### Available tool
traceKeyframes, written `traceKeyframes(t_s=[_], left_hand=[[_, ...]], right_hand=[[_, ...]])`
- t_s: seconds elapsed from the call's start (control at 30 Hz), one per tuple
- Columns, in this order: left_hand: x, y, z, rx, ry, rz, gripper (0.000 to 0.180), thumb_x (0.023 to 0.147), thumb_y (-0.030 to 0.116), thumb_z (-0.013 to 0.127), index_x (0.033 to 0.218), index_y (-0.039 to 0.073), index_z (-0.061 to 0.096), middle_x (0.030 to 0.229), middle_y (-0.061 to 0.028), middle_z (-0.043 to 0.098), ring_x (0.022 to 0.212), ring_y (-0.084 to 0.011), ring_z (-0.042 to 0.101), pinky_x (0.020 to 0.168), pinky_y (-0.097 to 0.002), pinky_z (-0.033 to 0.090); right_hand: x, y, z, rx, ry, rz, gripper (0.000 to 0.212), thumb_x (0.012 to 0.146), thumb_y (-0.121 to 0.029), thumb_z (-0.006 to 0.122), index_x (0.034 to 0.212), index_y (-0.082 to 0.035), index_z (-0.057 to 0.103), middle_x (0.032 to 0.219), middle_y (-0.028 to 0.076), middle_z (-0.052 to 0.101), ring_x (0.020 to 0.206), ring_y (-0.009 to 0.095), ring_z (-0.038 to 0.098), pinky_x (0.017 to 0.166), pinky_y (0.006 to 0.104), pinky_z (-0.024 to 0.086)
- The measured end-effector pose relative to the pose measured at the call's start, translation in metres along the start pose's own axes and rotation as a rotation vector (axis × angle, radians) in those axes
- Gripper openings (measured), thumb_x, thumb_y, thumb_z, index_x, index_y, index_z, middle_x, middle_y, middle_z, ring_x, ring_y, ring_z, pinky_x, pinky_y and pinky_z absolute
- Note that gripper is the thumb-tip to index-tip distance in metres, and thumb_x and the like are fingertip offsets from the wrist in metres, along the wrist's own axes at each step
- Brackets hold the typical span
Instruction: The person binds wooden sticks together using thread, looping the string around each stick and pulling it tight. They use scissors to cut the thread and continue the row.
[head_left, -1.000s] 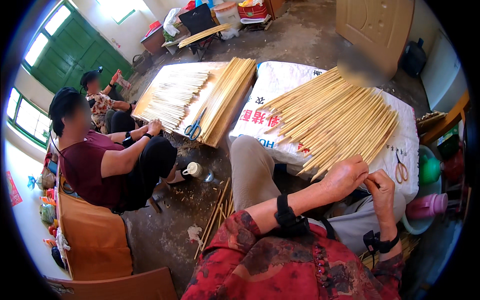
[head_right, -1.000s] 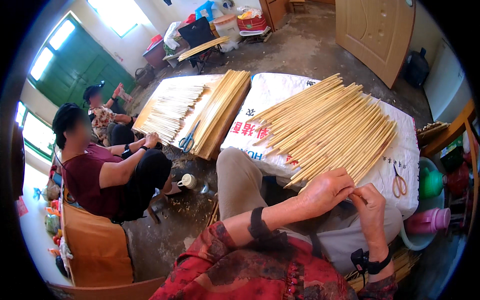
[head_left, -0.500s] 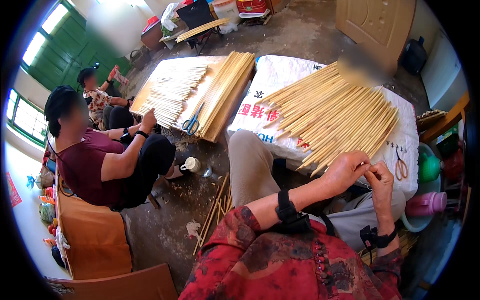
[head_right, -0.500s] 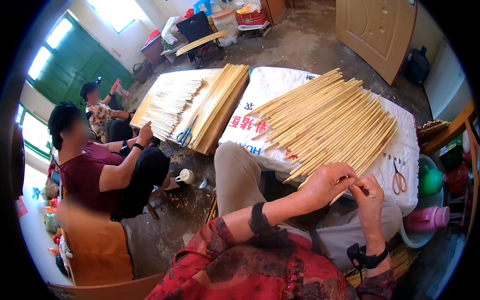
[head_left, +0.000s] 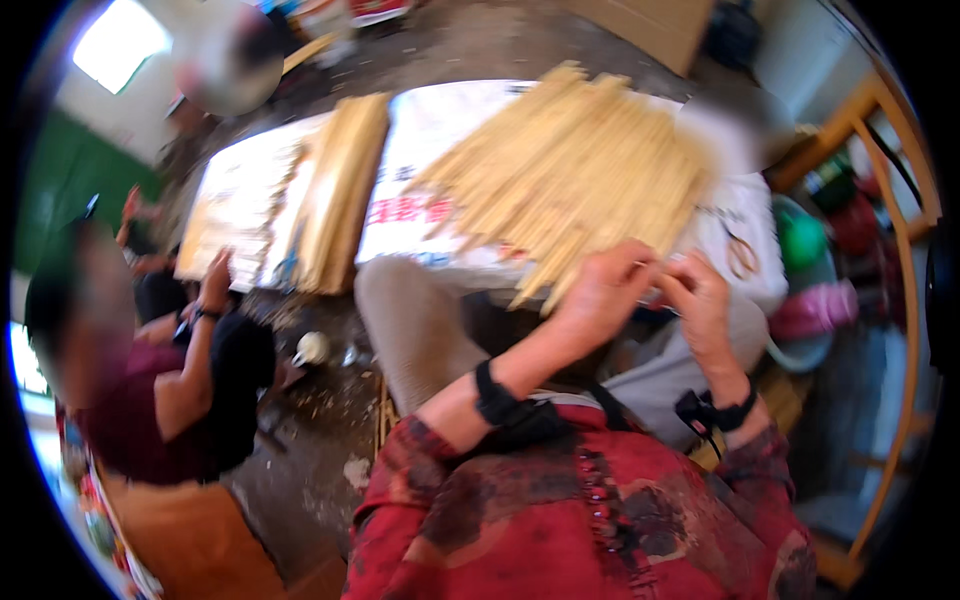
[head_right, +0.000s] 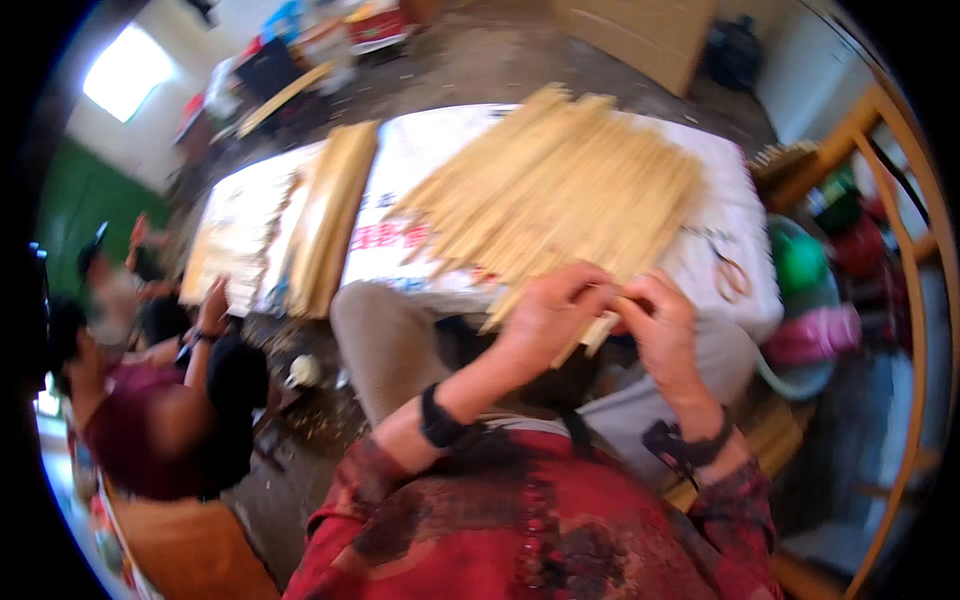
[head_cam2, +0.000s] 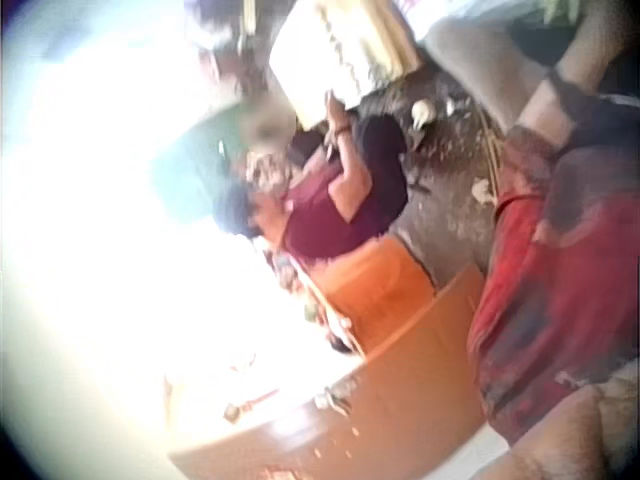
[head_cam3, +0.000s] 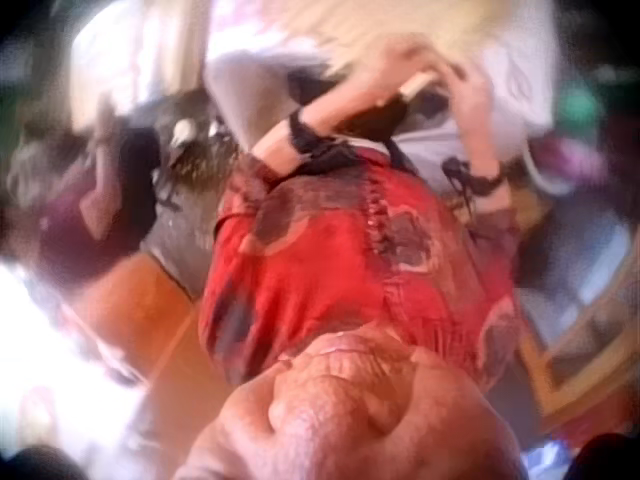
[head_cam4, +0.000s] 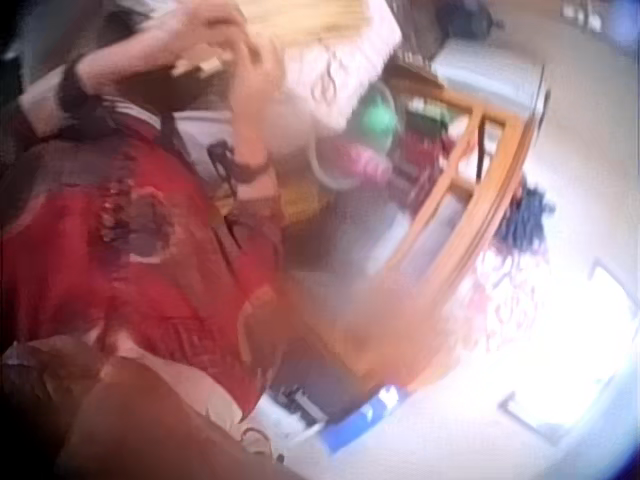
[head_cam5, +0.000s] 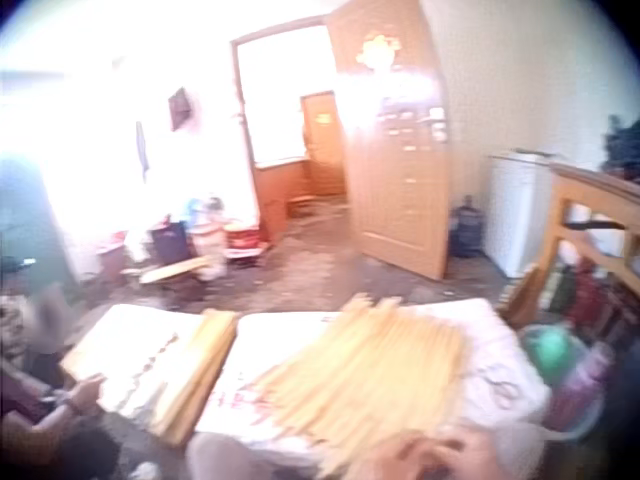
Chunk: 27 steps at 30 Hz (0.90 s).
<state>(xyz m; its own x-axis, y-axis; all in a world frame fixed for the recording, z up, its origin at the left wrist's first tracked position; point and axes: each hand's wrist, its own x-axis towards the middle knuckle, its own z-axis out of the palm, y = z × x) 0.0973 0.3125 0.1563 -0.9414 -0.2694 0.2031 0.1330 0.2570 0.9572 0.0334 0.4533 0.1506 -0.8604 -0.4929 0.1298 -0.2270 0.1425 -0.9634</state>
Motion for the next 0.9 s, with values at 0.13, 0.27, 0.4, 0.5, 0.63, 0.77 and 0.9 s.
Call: traceKeyframes(t_s=[0.13, 0.27, 0.4, 0.5, 0.63, 0.77, 0.9], left_hand=[[-0.002, -0.007, 0.0, -0.117, -0.023, -0.04, 0.01, 0.088, 0.007, 0.055, 0.093, -0.001, 0.059, 0.077, -0.0043, 0.063, 0.072, -0.0096, 0.061, 0.064, -0.0219, 0.048], [0.001, -0.001, 0.002, -0.19, -0.081, -0.034, 0.01, 0.088, 0.005, 0.055, 0.095, 0.0, 0.06, 0.077, -0.0023, 0.06, 0.066, -0.0061, 0.055, 0.059, -0.0191, 0.045], [0.0, 0.001, 0.003, -0.168, -0.088, -0.085, 0.01, 0.088, 0.005, 0.055, 0.095, 0.001, 0.06, 0.076, -0.0011, 0.059, 0.065, -0.0052, 0.052, 0.059, -0.0188, 0.043], [-0.001, 0.0, 0.001, -0.161, -0.072, -0.064, 0.01, 0.088, 0.005, 0.055, 0.095, 0.0, 0.059, 0.076, -0.0012, 0.059, 0.066, -0.005, 0.052, 0.059, -0.0187, 0.043], [-0.001, -0.002, 0.0, -0.18, -0.1, -0.057, 0.01, 0.088, 0.005, 0.055, 0.095, -0.001, 0.059, 0.076, -0.0022, 0.06, 0.065, -0.0054, 0.053, 0.059, -0.0194, 0.043], [0.001, 0.0, 0.0, -0.161, -0.105, -0.061, 0.01, 0.088, 0.004, 0.054, 0.096, -0.001, 0.059, 0.078, -0.0032, 0.061, 0.068, -0.0066, 0.056, 0.06, -0.0196, 0.044], [0.002, -0.001, -0.001, -0.198, -0.115, -0.076, 0.011, 0.088, 0.005, 0.054, 0.097, 0.0, 0.06, 0.081, -0.004, 0.062, 0.071, -0.0076, 0.058, 0.061, -0.0197, 0.045]], right_hand=[[0.002, -0.007, 0.0, 0.209, -0.054, 0.118, 0.009, 0.081, -0.005, 0.064, 0.078, 0.001, 0.057, 0.076, 0.005, 0.058, 0.068, 0.011, 0.062, 0.053, 0.0212, 0.051], [-0.001, -0.005, -0.009, 0.301, -0.107, 0.195, 0.011, 0.082, -0.008, 0.064, 0.079, -0.001, 0.056, 0.072, 0.004, 0.061, 0.067, 0.008, 0.06, 0.057, 0.0205, 0.049], [-0.003, -0.007, -0.012, 0.337, -0.133, 0.173, 0.014, 0.082, -0.01, 0.065, 0.081, 0.0, 0.056, 0.074, 0.004, 0.061, 0.068, 0.008, 0.059, 0.058, 0.0202, 0.048], [-0.002, -0.01, -0.014, 0.279, -0.193, 0.165, 0.016, 0.083, -0.013, 0.065, 0.082, 0.001, 0.056, 0.076, 0.004, 0.061, 0.07, 0.009, 0.06, 0.06, 0.0213, 0.05], [-0.001, -0.01, -0.017, 0.337, -0.203, 0.19, 0.018, 0.085, -0.016, 0.062, 0.085, 0.001, 0.057, 0.076, 0.004, 0.061, 0.07, 0.009, 0.06, 0.061, 0.0215, 0.05], [0.001, -0.001, -0.017, 0.306, -0.186, 0.187, 0.016, 0.086, -0.015, 0.06, 0.086, 0.001, 0.059, 0.076, 0.004, 0.06, 0.069, 0.009, 0.059, 0.062, 0.0213, 0.05], [0.002, 0.005, -0.017, 0.292, -0.187, 0.152, 0.011, 0.084, -0.012, 0.062, 0.083, -0.001, 0.061, 0.076, 0.001, 0.057, 0.069, 0.006, 0.057, 0.061, 0.0196, 0.047]])
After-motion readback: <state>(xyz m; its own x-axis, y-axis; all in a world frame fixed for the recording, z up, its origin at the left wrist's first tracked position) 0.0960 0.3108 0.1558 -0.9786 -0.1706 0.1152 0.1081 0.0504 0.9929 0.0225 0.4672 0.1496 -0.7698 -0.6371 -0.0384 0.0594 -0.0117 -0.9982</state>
